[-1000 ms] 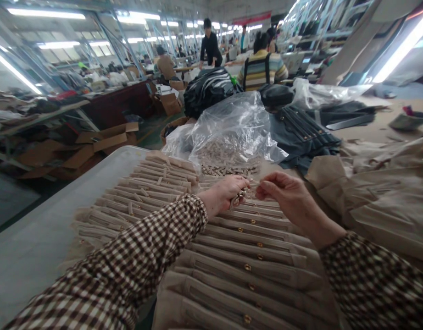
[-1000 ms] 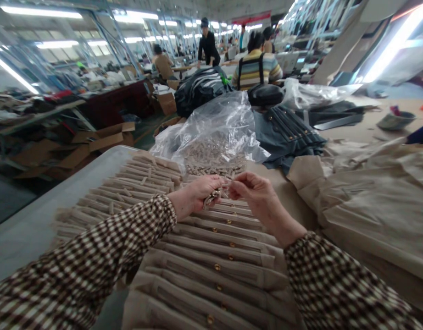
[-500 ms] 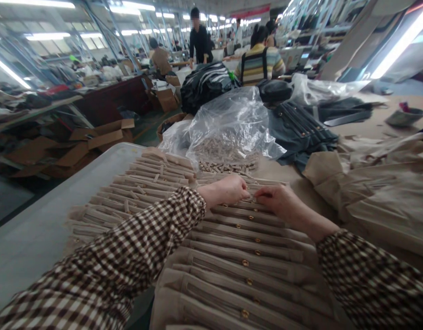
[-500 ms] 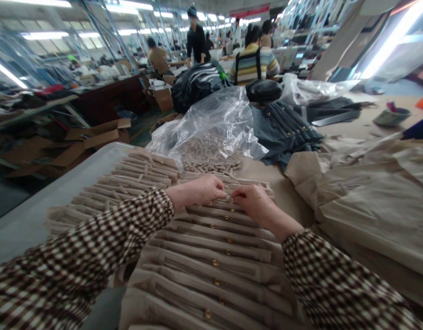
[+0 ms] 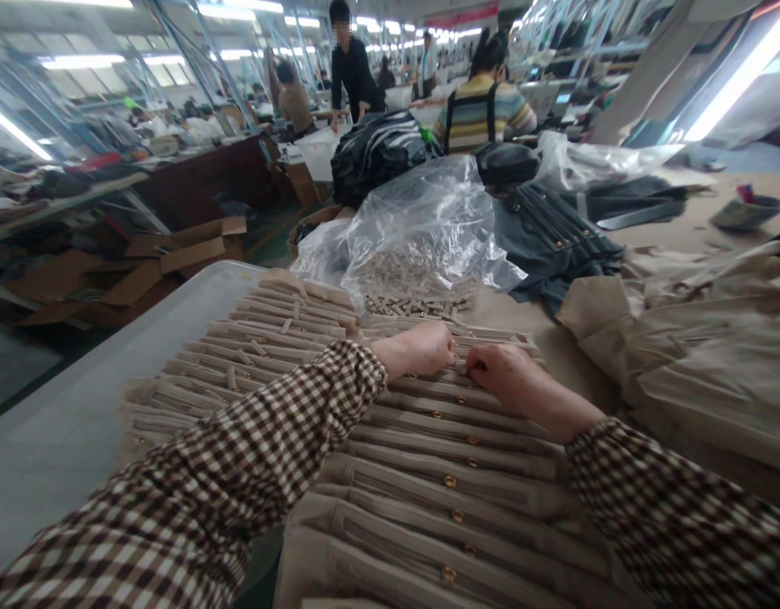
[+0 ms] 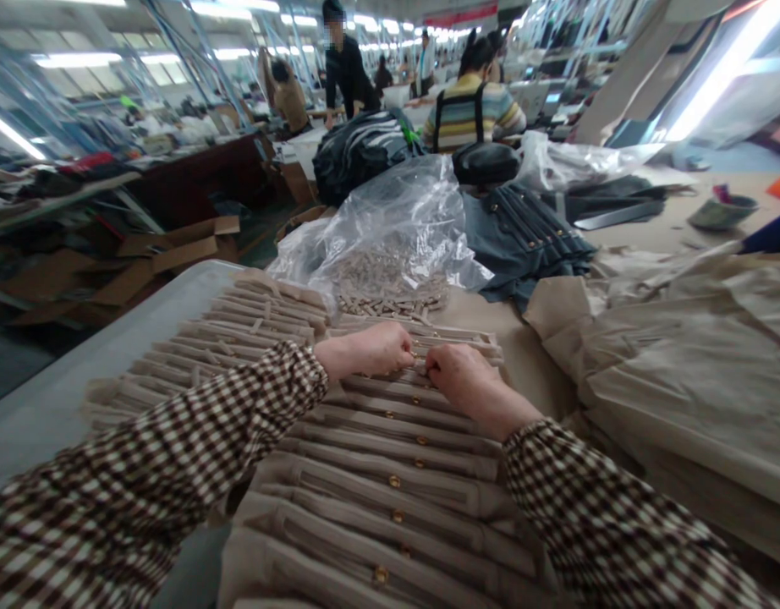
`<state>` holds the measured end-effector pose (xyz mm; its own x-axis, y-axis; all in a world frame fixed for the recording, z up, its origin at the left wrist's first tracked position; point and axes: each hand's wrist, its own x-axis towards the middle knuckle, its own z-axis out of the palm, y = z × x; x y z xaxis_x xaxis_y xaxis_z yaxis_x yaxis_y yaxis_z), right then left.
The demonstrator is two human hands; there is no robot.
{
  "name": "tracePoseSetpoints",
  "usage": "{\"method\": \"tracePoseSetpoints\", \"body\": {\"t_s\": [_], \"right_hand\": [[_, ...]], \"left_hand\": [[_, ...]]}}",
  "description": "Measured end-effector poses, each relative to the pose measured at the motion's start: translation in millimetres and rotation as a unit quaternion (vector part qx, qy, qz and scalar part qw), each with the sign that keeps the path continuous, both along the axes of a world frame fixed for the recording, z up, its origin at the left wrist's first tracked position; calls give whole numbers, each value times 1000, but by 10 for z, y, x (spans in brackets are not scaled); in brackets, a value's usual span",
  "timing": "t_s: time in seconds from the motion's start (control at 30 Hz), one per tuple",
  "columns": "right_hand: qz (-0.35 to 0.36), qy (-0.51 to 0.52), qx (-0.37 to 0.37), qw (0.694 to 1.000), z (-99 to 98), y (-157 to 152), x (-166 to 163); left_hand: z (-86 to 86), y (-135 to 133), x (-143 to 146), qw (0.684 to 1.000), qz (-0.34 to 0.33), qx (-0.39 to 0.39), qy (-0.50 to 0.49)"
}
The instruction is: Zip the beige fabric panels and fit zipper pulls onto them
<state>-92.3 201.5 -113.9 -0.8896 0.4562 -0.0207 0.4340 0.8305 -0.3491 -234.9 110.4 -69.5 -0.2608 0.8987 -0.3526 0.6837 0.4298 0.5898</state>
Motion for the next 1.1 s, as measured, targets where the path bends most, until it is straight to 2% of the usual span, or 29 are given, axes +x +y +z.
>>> {"method": "tracePoseSetpoints", "body": {"t_s": [0.17, 0.33, 0.43, 0.5, 0.63, 0.77, 0.87, 0.93, 1.03, 1.1], "right_hand": [[-25, 7, -13, 1000, 21, 11, -44], [-18, 15, -23, 999, 74, 39, -39], [-25, 80, -57, 995, 119, 8, -8], [-29, 154, -132, 979, 137, -60, 5], [-16, 258, -300, 918, 111, -255, -27], [-46, 270, -339, 900, 83, -361, -97], [-35, 300, -385, 872, 119, -368, -113], [-43, 302, -384, 872, 155, -360, -97], [-71, 286, -353, 888, 184, -341, -63], [-73, 285, -363, 884, 171, -331, -56]], "left_hand": [[-19, -26, -42, 999, 32, 11, -7], [-36, -93, -139, 996, 63, 31, -48], [-24, -146, -179, 989, 80, 56, -111], [0, -181, -178, 978, 92, 70, -173], [36, -216, -117, 948, 112, 78, -287], [38, -213, 8, 926, 122, 86, -347], [52, -218, 105, 916, 129, 93, -369], [69, -225, 143, 912, 138, 94, -373], [75, -229, 150, 908, 155, 99, -377], [57, -222, 137, 903, 159, 99, -386]]}}
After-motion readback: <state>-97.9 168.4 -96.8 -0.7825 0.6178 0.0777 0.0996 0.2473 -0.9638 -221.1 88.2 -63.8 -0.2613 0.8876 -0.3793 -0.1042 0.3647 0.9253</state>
